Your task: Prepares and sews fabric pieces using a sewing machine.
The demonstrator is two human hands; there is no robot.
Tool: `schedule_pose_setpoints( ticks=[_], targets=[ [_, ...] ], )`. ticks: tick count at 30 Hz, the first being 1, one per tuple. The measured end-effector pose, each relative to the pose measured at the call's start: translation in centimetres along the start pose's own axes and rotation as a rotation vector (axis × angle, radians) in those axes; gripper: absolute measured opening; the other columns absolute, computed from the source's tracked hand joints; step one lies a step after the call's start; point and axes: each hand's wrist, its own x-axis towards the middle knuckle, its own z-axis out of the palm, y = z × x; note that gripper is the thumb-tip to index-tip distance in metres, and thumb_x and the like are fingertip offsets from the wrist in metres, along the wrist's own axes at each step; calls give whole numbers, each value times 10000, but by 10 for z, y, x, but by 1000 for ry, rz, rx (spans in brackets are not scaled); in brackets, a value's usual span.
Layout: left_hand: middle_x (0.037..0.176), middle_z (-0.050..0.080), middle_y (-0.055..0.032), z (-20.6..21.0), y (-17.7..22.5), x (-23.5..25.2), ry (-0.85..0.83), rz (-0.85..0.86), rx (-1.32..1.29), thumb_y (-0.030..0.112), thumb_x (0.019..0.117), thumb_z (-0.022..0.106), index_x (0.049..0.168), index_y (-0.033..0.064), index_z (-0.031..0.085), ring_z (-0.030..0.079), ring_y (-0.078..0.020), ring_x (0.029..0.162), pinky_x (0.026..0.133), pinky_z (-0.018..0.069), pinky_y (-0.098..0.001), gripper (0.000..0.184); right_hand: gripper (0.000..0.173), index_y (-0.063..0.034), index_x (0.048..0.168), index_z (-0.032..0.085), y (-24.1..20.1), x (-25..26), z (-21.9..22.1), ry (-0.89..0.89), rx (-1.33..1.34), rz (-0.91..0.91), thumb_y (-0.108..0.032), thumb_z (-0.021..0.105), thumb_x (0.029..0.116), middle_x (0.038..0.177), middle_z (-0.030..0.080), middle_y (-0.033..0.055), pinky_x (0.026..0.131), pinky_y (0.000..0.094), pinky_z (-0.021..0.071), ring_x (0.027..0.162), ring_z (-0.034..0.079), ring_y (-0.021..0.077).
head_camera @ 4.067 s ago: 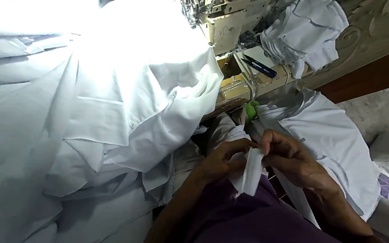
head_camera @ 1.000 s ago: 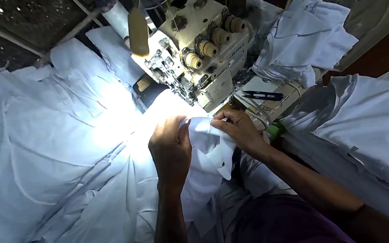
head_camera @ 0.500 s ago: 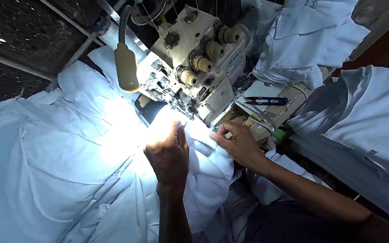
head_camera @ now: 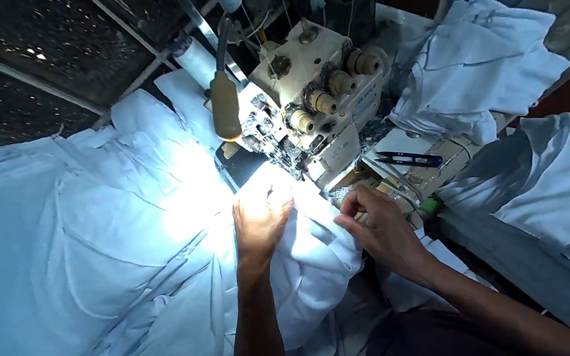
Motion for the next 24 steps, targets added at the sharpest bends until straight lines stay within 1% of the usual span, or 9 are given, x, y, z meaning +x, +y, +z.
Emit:
schedule_pose_setpoints(
  ticks=[3, 6, 10, 14, 16, 19, 20, 22, 24],
  targets=[
    [769, 616, -44, -5, -3, 5, -32, -80, -7, 185, 864, 737, 927, 58, 692, 566, -149, 685, 630, 465, -388, 148, 136, -83, 967, 723, -2, 1, 3, 28, -111, -138, -172, 619, 973, 816, 710, 8, 992, 525, 455, 771, 673, 158],
    [976, 678, -183, 2, -11, 16, 40, -33, 72, 191, 929, 700, 1081, 2, 686, 645, -321, 919, 822, 494, -547, 242, 154, -67, 978, 766, -6, 18, 13, 103, -282, -243, -114, 621, 955, 772, 708, 50, 968, 531, 444, 727, 656, 229],
    [770, 629, -124, 16, -12, 38, 213, 46, 159, 132, 903, 614, 843, -4, 651, 610, -239, 741, 711, 451, -459, 153, 157, -64, 964, 774, -11, 32, 24, 193, -524, -342, -74, 619, 940, 690, 640, 64, 930, 491, 406, 736, 621, 264],
    [1116, 691, -206, 17, -15, 13, 258, 154, 120, 144, 982, 620, 1202, 6, 663, 670, -347, 1023, 897, 507, -528, 263, 191, -63, 944, 769, -14, 28, 24, 208, -652, -381, 10, 599, 894, 667, 613, 75, 937, 495, 402, 739, 620, 274],
    [1123, 697, -209, 19, -17, 9, 288, 161, 175, 152, 973, 617, 1212, 10, 662, 678, -363, 1018, 868, 511, -537, 282, 191, -68, 940, 772, -14, 29, 24, 215, -671, -404, 9, 605, 890, 662, 608, 76, 935, 493, 401, 730, 613, 276],
    [1276, 619, -291, 19, -22, 10, 234, 73, 180, 166, 986, 598, 1300, -64, 587, 580, -452, 1206, 1037, 413, -583, 389, 197, -70, 950, 773, -13, 31, 23, 212, -696, -432, 11, 603, 891, 669, 604, 82, 929, 499, 410, 737, 617, 287],
    [1251, 633, -284, 18, -21, 15, 239, 49, 177, 160, 981, 597, 1264, -71, 613, 586, -435, 1197, 1043, 409, -565, 365, 201, -68, 959, 775, -13, 32, 22, 207, -696, -439, 15, 604, 890, 670, 604, 86, 923, 500, 409, 743, 619, 292],
    [940, 685, -185, 17, -16, 39, 287, -11, 267, 186, 981, 605, 988, -25, 690, 660, -312, 910, 819, 483, -490, 227, 192, -60, 957, 772, -12, 36, 23, 204, -691, -450, 13, 606, 896, 674, 606, 92, 915, 510, 413, 745, 624, 298],
    [898, 675, -214, 14, -13, 51, 285, -3, 345, 163, 978, 590, 929, -33, 680, 669, -374, 872, 757, 480, -562, 221, 170, -50, 936, 758, -11, 40, 24, 208, -687, -459, 9, 602, 901, 686, 609, 97, 932, 532, 422, 765, 635, 311]
  ],
)
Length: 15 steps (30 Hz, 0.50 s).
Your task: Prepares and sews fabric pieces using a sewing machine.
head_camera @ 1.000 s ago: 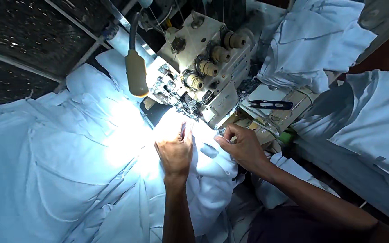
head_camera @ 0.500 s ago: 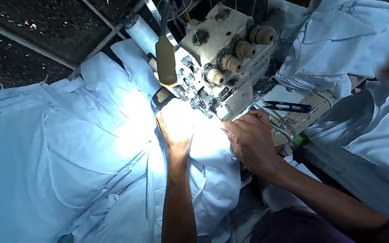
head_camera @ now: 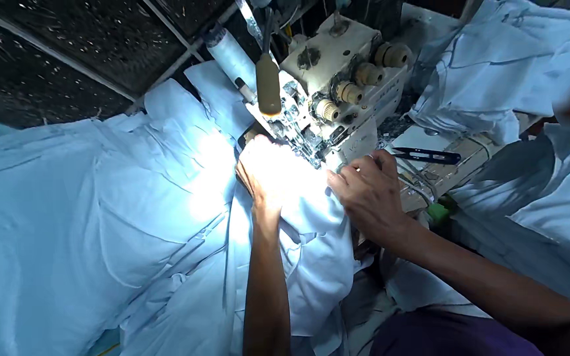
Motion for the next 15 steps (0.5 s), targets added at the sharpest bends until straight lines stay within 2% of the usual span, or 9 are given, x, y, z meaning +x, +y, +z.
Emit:
schedule_pose_setpoints(
  ticks=[2, 4, 5, 7, 8, 9, 11, 13, 15],
  targets=[
    [1007, 659, -230, 0, -9, -6, 86, 121, -31, 126, 961, 598, 986, -28, 673, 650, -402, 969, 822, 486, -558, 173, 157, -54, 930, 750, 0, 1, 1, -4, 4, -1, 0, 605, 905, 699, 616, 97, 966, 551, 420, 796, 646, 317],
    [1172, 647, -203, -8, -20, -26, 97, 243, -154, 130, 979, 591, 1136, 6, 659, 609, -357, 1130, 964, 478, -500, 212, 159, -62, 930, 750, 1, 0, 2, 1, 8, -4, 3, 607, 909, 705, 618, 95, 999, 563, 407, 797, 646, 312],
    [1127, 663, -179, -12, -22, -36, 92, 267, -235, 126, 970, 607, 1116, 0, 671, 624, -293, 1092, 954, 488, -442, 204, 163, -64, 937, 756, 2, 0, 3, 6, 16, -5, 6, 612, 907, 710, 623, 97, 1012, 575, 403, 797, 650, 314],
    [860, 677, -65, -26, -18, -50, -22, 247, -391, 173, 977, 634, 954, 2, 712, 624, -68, 809, 761, 512, -244, 189, 170, -69, 947, 759, 3, 1, 4, 10, 34, -12, 12, 616, 901, 718, 637, 100, 1019, 589, 405, 811, 661, 322],
    [757, 654, 1, -36, -17, -56, -144, 247, -435, 260, 1002, 610, 913, 20, 726, 582, 18, 694, 664, 485, -177, 281, 173, -68, 950, 762, 4, 1, 4, 8, 46, -17, 17, 621, 896, 721, 641, 103, 1016, 591, 407, 815, 664, 325],
    [733, 648, 28, -43, -20, -59, -251, 276, -424, 382, 1009, 567, 925, 35, 742, 566, 27, 670, 652, 474, -191, 397, 176, -67, 949, 766, 5, 1, 4, 8, 54, -23, 20, 624, 890, 721, 643, 104, 1013, 595, 407, 817, 665, 326],
    [757, 675, -32, -52, -29, -64, -306, 332, -321, 566, 926, 600, 935, 27, 764, 611, -129, 752, 784, 452, -415, 564, 171, -63, 945, 764, 6, 1, 4, 1, 54, -31, 21, 627, 887, 724, 647, 102, 1020, 598, 402, 820, 666, 326],
    [762, 670, -91, -56, -36, -65, -305, 382, -245, 484, 849, 716, 873, 14, 747, 622, -256, 808, 853, 421, -543, 472, 171, -61, 954, 765, 6, 1, 3, -10, 49, -38, 21, 629, 890, 724, 646, 100, 1026, 604, 399, 825, 667, 328],
    [707, 627, -43, -60, -38, -67, -314, 418, -273, 312, 831, 735, 764, 56, 708, 582, -205, 766, 820, 406, -475, 267, 172, -64, 965, 763, 7, 1, 3, -23, 45, -50, 18, 630, 893, 726, 643, 98, 1024, 604, 397, 825, 663, 325]
  ],
)
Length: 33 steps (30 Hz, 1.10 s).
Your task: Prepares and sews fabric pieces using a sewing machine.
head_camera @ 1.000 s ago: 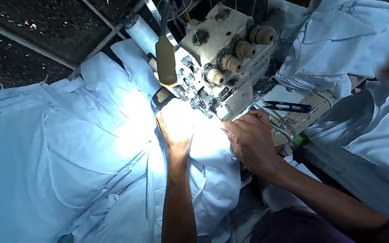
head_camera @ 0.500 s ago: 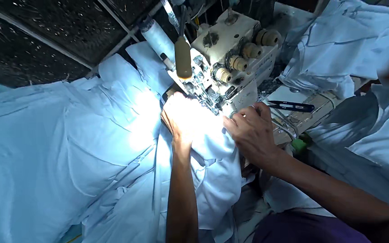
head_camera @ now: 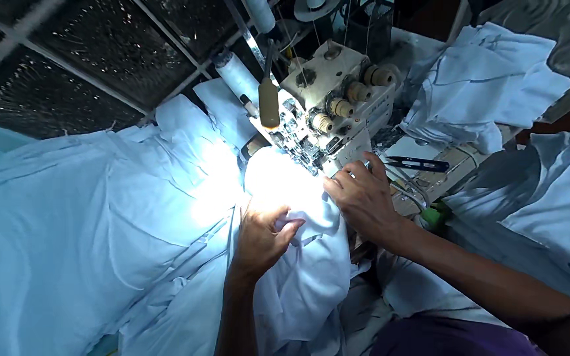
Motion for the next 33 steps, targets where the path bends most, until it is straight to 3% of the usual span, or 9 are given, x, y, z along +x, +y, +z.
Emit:
schedule_pose_setpoints(
  ticks=[4, 10, 14, 16, 18, 22, 25, 28, 33],
  targets=[
    [890, 705, -32, -16, 17, -8, -33, 127, -124, 265, 886, 663, 823, 74, 705, 638, -122, 952, 882, 470, -345, 205, 170, -59, 956, 758, 7, 6, -3, -32, 16, -58, 21, 625, 885, 784, 644, 118, 1020, 618, 402, 848, 652, 343],
    [868, 729, -5, -37, 49, -21, -64, 212, 123, 311, 1014, 529, 927, 128, 748, 704, -180, 983, 1105, 352, -588, 299, 111, -113, 908, 739, 2, 36, -35, -272, 324, -400, -142, 683, 817, 1082, 705, 139, 901, 559, 450, 1048, 642, 362],
    [768, 707, 23, -45, 43, -28, -143, 223, 259, 412, 960, 571, 842, 175, 749, 701, -274, 989, 1117, 249, -713, 320, 170, -66, 860, 731, 2, 47, -65, -788, 749, -567, -217, 700, 931, 722, 673, 29, 1018, 480, 433, 809, 677, 180],
    [766, 709, -7, -47, 31, -28, -156, 172, 307, 472, 910, 627, 795, 159, 751, 701, -338, 1008, 1090, 220, -796, 356, 217, -43, 855, 728, 10, 53, -75, -846, 782, -528, -198, 637, 977, 635, 599, 4, 684, 303, 483, 628, 599, 102],
    [766, 698, -51, -44, 14, -24, -146, 72, 336, 533, 863, 669, 766, 122, 739, 682, -386, 992, 1069, 207, -823, 428, 212, -60, 878, 723, 19, 58, -78, -803, 621, -453, -177, 599, 1004, 600, 554, -1, 515, 284, 435, 551, 560, 111],
    [811, 692, -181, -22, -6, -10, -114, -179, 282, 625, 931, 582, 821, 8, 734, 670, -440, 957, 1068, 278, -764, 645, 129, -63, 894, 682, 25, 55, -48, -482, 250, -323, -140, 641, 988, 646, 581, 89, 489, 446, 478, 564, 620, 280],
    [800, 665, -209, -1, -6, 1, -19, -320, 185, 380, 1012, 585, 782, -28, 677, 662, -429, 932, 1084, 305, -690, 477, 81, -7, 945, 698, 28, 52, -19, -256, 160, -354, -67, 646, 956, 772, 623, 149, 545, 452, 498, 667, 648, 338],
    [861, 678, -193, 14, -6, 3, 165, -292, 36, 86, 894, 687, 866, -29, 689, 655, -388, 937, 1033, 382, -627, 118, 124, -7, 988, 728, 30, 45, -9, -173, 233, -383, -9, 623, 923, 901, 673, 166, 732, 464, 524, 854, 655, 358],
    [938, 666, -126, 21, -8, 4, 274, -285, -289, -48, 796, 653, 930, -3, 645, 627, -253, 982, 913, 469, -460, 142, 185, -29, 929, 750, 31, 27, -8, -135, 438, -354, -7, 572, 888, 914, 691, 142, 826, 415, 531, 923, 664, 306]
  ],
)
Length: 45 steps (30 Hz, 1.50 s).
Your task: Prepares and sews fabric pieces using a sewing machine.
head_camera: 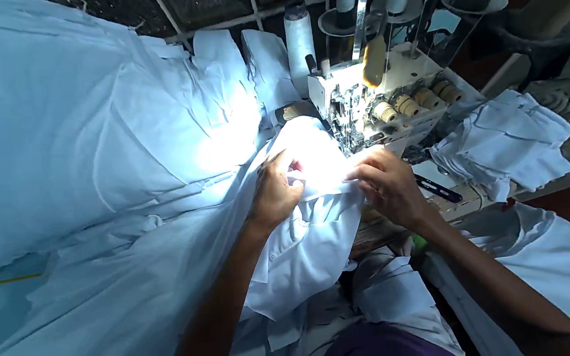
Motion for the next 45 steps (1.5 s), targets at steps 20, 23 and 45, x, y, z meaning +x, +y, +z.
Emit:
schedule_pose_setpoints(
  ticks=[20, 23, 45],
  targets=[
    [925, 738, -98, 4, 2, -43, 148, 380, 428, 131, 945, 630, 870, 53, 771, 632, -385, 1137, 1145, 235, -675, 178, 265, -15, 1034, 755, -12, -17, 16, -21, -356, -25, -214, 642, 901, 1001, 699, 197, 816, 458, 535, 944, 669, 375],
    [951, 730, -105, 10, 2, -44, 167, 383, 469, 262, 969, 640, 894, 54, 760, 642, -373, 1092, 1139, 248, -671, 252, 203, 4, 1045, 750, -13, -17, 14, -43, -367, -23, -127, 665, 915, 1020, 712, 199, 824, 436, 563, 957, 690, 368],
    [1172, 677, 67, -122, 61, -57, -443, 684, 178, 328, 1072, 441, 858, 206, 675, 488, -164, 1348, 1190, 305, -450, 339, 315, 10, 955, 718, -59, -38, 24, -147, -69, 305, -272, 585, 993, 936, 670, 164, 569, 444, 557, 728, 690, 303]
  ],
)
